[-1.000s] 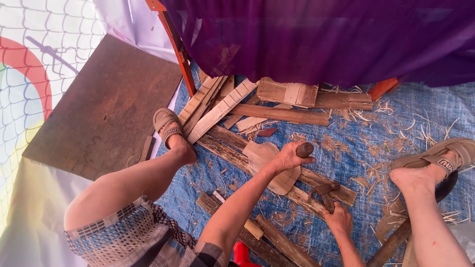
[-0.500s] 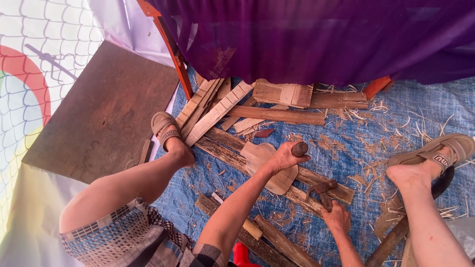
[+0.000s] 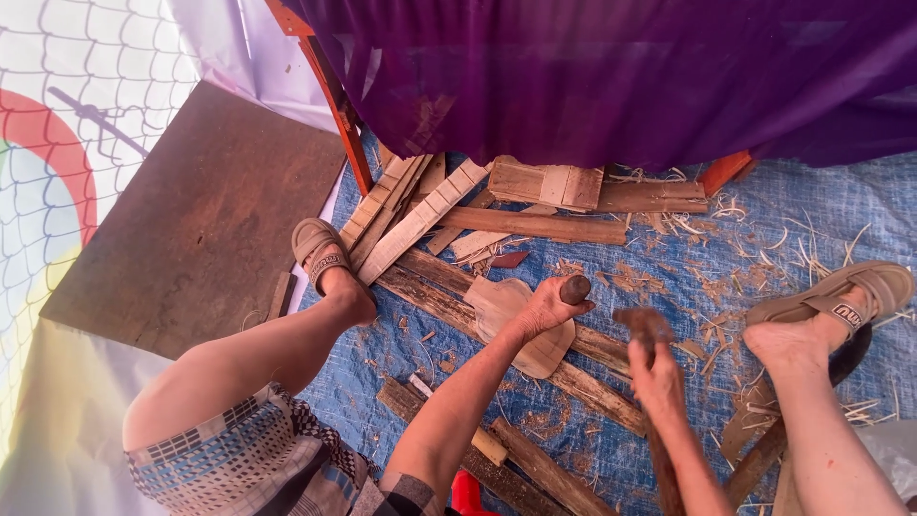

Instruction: Carving a small wooden instrument body using a hammer and a chisel-like tool while sitting on the floor.

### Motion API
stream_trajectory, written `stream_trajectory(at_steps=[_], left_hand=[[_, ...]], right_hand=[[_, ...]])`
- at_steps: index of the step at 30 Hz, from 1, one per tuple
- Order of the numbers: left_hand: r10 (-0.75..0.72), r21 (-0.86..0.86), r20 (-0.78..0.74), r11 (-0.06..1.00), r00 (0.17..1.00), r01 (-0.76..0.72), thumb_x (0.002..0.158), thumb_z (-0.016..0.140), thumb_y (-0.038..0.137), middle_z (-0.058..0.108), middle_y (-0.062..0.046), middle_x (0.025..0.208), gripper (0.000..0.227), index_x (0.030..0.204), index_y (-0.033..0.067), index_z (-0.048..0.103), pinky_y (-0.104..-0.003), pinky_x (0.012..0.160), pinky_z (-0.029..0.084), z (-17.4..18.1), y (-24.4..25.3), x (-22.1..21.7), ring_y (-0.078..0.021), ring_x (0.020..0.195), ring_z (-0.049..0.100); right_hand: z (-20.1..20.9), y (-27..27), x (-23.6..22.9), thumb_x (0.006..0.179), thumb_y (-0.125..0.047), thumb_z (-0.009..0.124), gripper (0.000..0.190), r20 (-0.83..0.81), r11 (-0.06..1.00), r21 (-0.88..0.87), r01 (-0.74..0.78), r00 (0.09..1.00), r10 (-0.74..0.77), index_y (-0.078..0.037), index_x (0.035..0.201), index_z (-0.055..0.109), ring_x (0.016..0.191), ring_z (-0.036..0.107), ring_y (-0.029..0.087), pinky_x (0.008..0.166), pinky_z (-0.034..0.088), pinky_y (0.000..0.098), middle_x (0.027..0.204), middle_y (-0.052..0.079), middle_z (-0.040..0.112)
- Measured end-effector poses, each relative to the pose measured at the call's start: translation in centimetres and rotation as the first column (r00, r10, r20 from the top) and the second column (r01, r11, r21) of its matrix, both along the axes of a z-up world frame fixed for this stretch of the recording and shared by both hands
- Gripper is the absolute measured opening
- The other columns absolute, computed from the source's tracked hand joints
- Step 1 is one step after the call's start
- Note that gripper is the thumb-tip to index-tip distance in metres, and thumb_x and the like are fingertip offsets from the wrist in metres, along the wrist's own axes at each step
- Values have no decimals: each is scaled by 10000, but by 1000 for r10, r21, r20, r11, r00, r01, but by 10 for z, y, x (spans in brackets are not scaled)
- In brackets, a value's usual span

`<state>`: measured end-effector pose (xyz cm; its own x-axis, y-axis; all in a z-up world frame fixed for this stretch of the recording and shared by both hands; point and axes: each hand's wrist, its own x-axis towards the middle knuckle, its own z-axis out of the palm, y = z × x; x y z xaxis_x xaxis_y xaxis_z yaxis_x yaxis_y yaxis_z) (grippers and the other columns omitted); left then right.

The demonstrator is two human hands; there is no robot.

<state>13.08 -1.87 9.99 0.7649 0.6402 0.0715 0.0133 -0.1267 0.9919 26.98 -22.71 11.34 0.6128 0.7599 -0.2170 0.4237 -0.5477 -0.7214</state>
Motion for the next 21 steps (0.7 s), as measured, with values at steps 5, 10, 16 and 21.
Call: stream_trajectory(at_steps=[5, 10, 16, 21], left_hand=[[216, 42, -119, 976, 969, -212, 634, 890, 325, 675, -59, 698, 345, 767, 145, 628, -336, 754, 536, -21, 4, 18, -181, 724, 670], [245, 32, -116, 969, 963, -243, 607, 902, 311, 690, -74, 703, 340, 744, 138, 644, -365, 760, 545, -20, -1, 15, -214, 725, 688], [215, 36, -111, 976, 970, -212, 641, 870, 332, 710, -118, 736, 325, 775, 115, 669, -434, 774, 543, -20, 0, 13, -335, 797, 720], [77, 36, -31, 996, 997, -76, 769, 792, 213, 733, -69, 875, 320, 1022, 40, 701, -323, 760, 535, -8, 4, -2, -193, 769, 659]], right_hand=[[254, 55, -34, 1147, -281, 404, 586, 129, 865, 486, -128, 989, 74, -97, 602, 514, 424, 540, 192, 580, 495, 275, 426, 70, 501], [271, 84, -62, 1051, -239, 461, 190, 153, 906, 315, -282, 957, 245, -69, 985, 516, 793, 493, 388, 732, 454, 491, 787, 224, 516], [265, 81, -48, 987, -234, 482, 301, 204, 919, 167, -356, 925, 321, -75, 1202, 621, 610, 581, 246, 503, 439, 369, 1026, 154, 671], [296, 55, -51, 1041, 53, 414, 409, 314, 775, 576, -260, 946, 84, -23, 643, 469, 465, 395, 135, 496, 320, 262, 627, 51, 507]])
